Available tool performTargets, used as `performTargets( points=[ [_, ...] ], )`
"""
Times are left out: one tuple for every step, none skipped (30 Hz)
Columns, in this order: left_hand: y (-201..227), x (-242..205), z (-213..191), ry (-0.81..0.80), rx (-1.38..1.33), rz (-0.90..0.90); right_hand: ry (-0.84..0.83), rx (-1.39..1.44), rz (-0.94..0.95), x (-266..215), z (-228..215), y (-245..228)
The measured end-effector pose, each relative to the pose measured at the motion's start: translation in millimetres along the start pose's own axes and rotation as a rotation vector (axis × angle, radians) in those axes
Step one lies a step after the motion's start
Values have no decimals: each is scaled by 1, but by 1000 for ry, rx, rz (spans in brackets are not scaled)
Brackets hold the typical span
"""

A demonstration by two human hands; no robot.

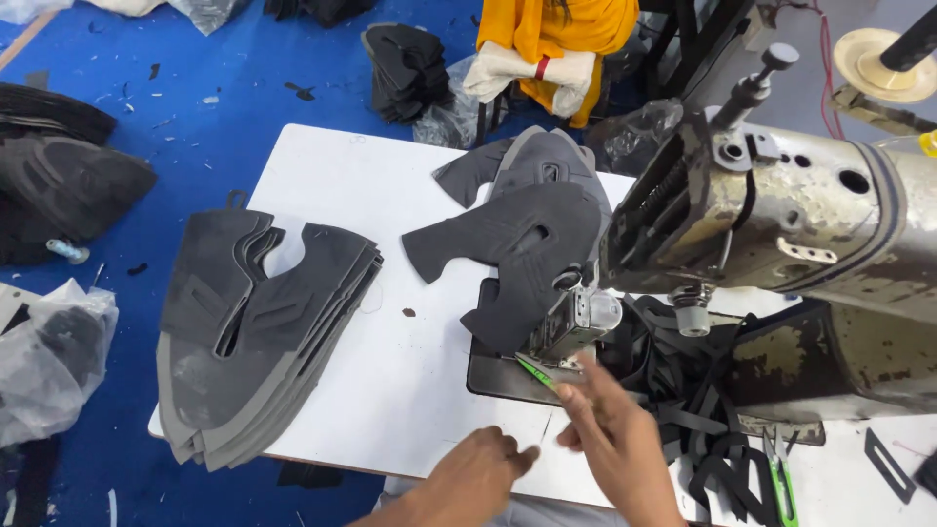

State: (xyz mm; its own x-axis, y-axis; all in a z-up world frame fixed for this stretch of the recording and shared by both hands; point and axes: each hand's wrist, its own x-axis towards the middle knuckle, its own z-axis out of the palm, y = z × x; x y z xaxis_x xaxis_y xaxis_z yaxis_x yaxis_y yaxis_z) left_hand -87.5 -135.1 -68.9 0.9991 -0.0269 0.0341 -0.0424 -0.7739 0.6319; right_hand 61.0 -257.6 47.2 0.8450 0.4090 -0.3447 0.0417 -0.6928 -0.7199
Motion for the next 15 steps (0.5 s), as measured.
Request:
performTargets(
  points=[
    [11,0,-9,-33,-22,14,-157,187,-110,9,4,20],
    [21,1,-19,-61,-40,28,-313,373,-229,21,9,38],
    [33,1,-36,-56,-34,32,-310,373,-237,13,6,21],
    [45,2,-52,-50,-110,2,3,140,-603,6,2,4],
    [56,2,-68,-43,-187,-28,330,-100,-950,0,0,-13],
    [59,1,-75,-39,-186,-30,328,-100,-954,3,-7,-26],
    [61,1,-81,22,-218,-36,335,-75,-1150,6,-12,-39],
    [63,-1,-87,80,-250,-46,336,-47,-1341,9,-17,-51],
    [64,-1,-90,81,-251,-51,331,-44,-1342,14,-17,-50],
    [65,-1,-94,148,-234,-1,122,190,-1127,19,-17,-50],
    [66,0,-98,215,-217,49,-81,410,-894,24,-18,-51],
    [68,1,-97,213,-218,50,-80,410,-892,30,-13,-40],
    [69,3,-97,219,-215,103,-56,475,-655,37,-8,-29],
    [70,5,-96,226,-212,157,-36,533,-418,43,-3,-19],
    [70,9,-94,225,-213,158,-35,533,-416,46,3,19]
  ],
)
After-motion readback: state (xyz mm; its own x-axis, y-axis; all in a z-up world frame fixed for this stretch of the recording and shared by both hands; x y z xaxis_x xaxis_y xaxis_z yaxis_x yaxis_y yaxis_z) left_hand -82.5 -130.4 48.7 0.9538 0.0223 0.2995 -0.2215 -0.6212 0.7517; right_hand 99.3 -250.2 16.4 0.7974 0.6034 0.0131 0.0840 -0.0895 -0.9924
